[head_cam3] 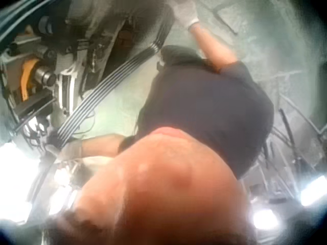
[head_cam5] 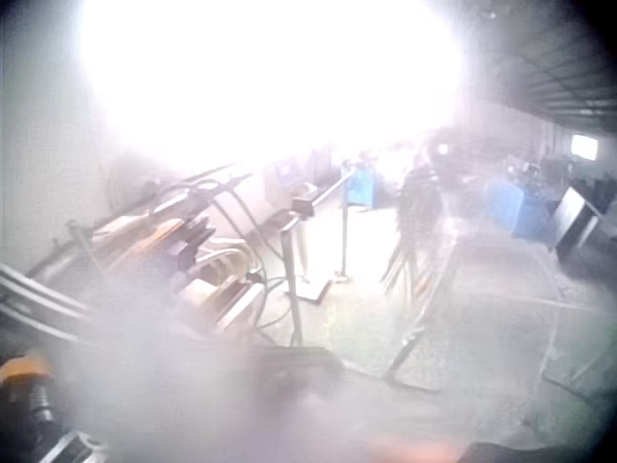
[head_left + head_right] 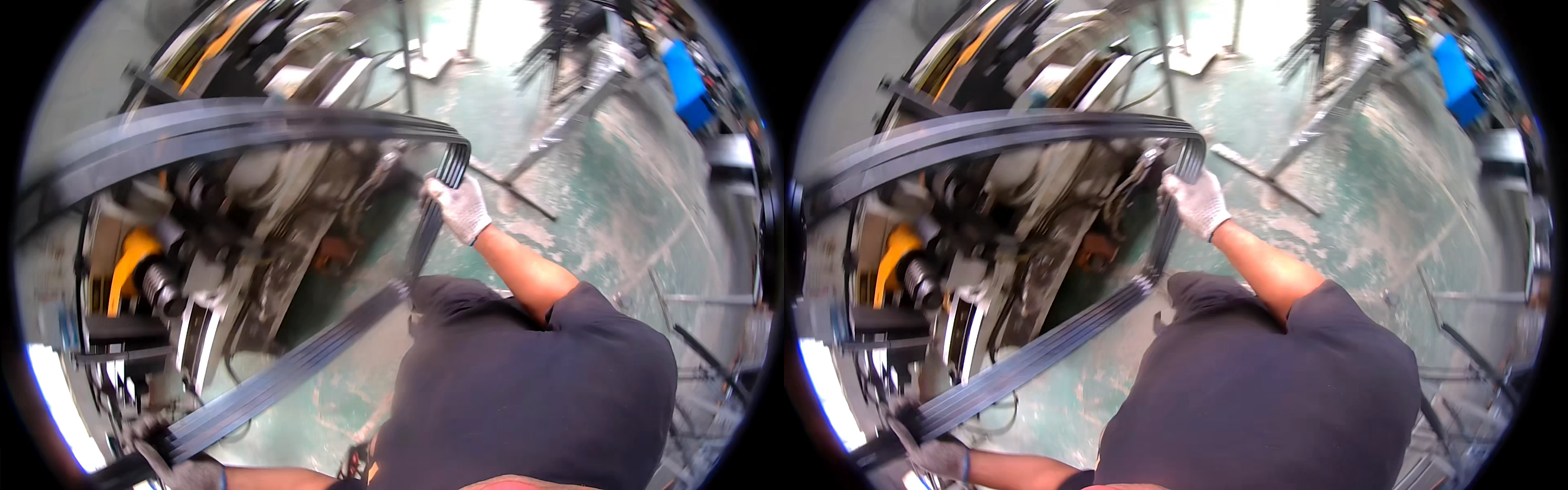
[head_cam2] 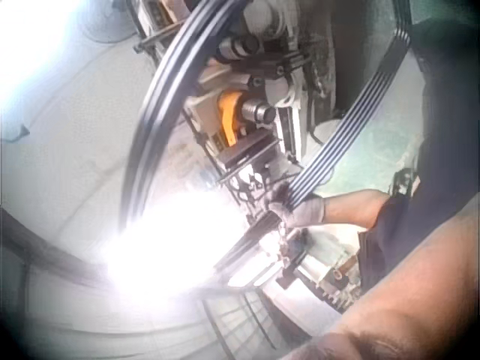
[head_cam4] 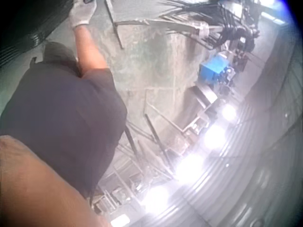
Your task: The person repeatedly picks up bundles of long metal rods, feeds them into a bending machine, and removes the bent rods. The bent rods are placed into a nearby metal rack. The process is repeated continuously throughout the clip.
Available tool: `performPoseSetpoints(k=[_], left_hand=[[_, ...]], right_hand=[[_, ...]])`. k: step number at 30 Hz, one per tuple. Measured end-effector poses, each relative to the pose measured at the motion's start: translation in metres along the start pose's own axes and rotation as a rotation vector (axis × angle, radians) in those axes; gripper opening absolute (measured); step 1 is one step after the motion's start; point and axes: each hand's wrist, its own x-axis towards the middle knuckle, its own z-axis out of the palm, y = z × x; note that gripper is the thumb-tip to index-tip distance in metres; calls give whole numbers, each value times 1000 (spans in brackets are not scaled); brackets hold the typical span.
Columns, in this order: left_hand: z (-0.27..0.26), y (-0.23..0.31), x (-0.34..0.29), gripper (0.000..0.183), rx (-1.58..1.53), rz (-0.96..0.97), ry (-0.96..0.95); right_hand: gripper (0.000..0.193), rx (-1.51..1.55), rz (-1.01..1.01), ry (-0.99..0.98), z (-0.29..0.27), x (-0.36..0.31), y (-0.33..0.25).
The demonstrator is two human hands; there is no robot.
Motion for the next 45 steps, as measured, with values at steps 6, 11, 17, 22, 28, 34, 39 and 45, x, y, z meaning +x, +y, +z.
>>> performPoseSetpoints(k=[6,11,17,22,28,34,39,45], left_hand=[[104,-111,-216,29,-85,-568,-351],[213,-174,-402,20,-700,-1393,-298],[315,-189,-521,35,-564,-1749,-518],[376,-145,-491,36,-183,-1238,-636],[307,-129,-492,28,-127,-1258,-299],[191,-125,-520,18,-224,-1275,20],[50,-114,-543,15,-348,-1218,314],[-139,-98,-573,16,-310,-1040,619]], right_hand=[[35,-512,-432,652,-239,30,-142],[39,-1047,-600,816,-389,92,-272],[55,-1660,-493,793,-620,297,-334],[52,-1805,-52,693,-819,448,-344],[50,-1884,-346,569,-679,466,-289],[49,-1722,-741,487,-574,309,-106],[49,-1747,-245,-274,-426,71,118],[43,-1161,-498,-1487,-37,-257,156]])
